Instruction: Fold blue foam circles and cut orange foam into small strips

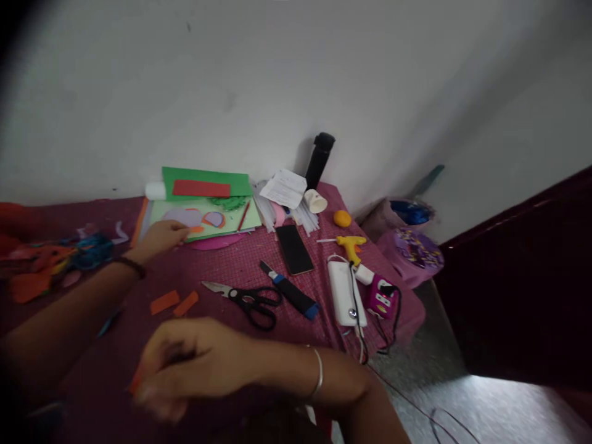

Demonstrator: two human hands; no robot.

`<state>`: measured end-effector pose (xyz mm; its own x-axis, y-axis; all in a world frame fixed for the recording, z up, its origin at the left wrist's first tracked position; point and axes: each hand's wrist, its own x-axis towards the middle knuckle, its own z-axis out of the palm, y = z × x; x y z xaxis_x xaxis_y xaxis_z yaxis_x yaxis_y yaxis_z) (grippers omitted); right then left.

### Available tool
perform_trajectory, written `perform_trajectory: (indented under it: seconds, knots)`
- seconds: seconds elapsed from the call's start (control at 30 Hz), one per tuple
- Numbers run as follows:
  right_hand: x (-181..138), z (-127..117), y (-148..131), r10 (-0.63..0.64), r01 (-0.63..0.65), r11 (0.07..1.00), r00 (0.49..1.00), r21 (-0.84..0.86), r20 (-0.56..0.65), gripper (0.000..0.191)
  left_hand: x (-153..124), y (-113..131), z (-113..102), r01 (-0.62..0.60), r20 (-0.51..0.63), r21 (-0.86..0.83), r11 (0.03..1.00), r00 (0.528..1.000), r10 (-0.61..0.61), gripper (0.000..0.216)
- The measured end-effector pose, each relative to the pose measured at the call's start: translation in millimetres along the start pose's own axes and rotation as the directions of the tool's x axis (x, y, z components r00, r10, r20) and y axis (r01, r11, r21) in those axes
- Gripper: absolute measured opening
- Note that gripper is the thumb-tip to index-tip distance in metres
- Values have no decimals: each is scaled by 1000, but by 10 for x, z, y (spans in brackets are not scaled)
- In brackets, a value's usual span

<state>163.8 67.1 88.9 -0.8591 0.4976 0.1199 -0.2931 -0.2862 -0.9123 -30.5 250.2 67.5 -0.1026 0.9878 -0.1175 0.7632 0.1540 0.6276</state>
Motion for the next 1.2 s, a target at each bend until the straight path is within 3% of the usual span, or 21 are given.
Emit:
perform_trajectory:
  seconds: [0.07, 0.13, 0.2, 0.27, 0.37, 0.47, 0.63, 0.77, 0.9, 1.0, 1.07, 1.2]
  knots:
    - [62, -334, 105, 56, -55, 998, 978, 13, -203, 38, 11, -61, -32, -13, -53, 59, 998, 998, 16, 43]
    - [61, -561, 237, 67, -108, 991, 914, -80, -400, 30, -95, -132, -76, -52, -73, 102, 993, 996, 60, 47]
    - [35, -703, 342, 50, -141, 981, 852, -135, -522, 22, -310, -191, -100, -118, 2, 122, 985, 993, 119, 34]
    - [16, -784, 405, 39, -155, 976, 817, -154, -575, 16, -585, -234, -76, -196, 161, 119, 973, 971, 176, 21]
    - [16, -826, 453, 37, -175, 966, 824, -192, -565, 11, -955, -286, 44, -272, 312, 133, 953, 924, 220, 11]
    - [22, -819, 484, 17, -178, 950, 851, -258, -525, 8, -1139, -322, 175, -299, 299, 194, 934, 925, 234, 7]
    - [10, -806, 539, -21, -164, 927, 875, -337, -483, 7, -1160, -315, 255, -280, 250, 232, 931, 943, 221, 13]
    - [15, -803, 552, -40, -168, 916, 866, -365, -498, 7, -1198, -306, 260, -270, 289, 163, 949, 933, 216, 19]
    - [16, -784, 527, -168, -115, 868, 848, -482, -503, 6, -1344, -285, 284, -264, 346, 46, 963, 909, 233, 19]
    - [11, -769, 526, -223, -98, 780, 879, -618, -422, 15, -1471, -253, 337, -266, 373, -38, 963, 890, 261, 16]
    - [13, -762, 539, -227, -94, 734, 899, -672, -373, 9, -1545, -240, 381, -262, 389, -87, 961, 879, 275, 17]
    - [28, -740, 526, -212, -99, 830, 855, -549, -474, 9, -1668, -251, 430, -271, 331, -93, 958, 899, 286, 4]
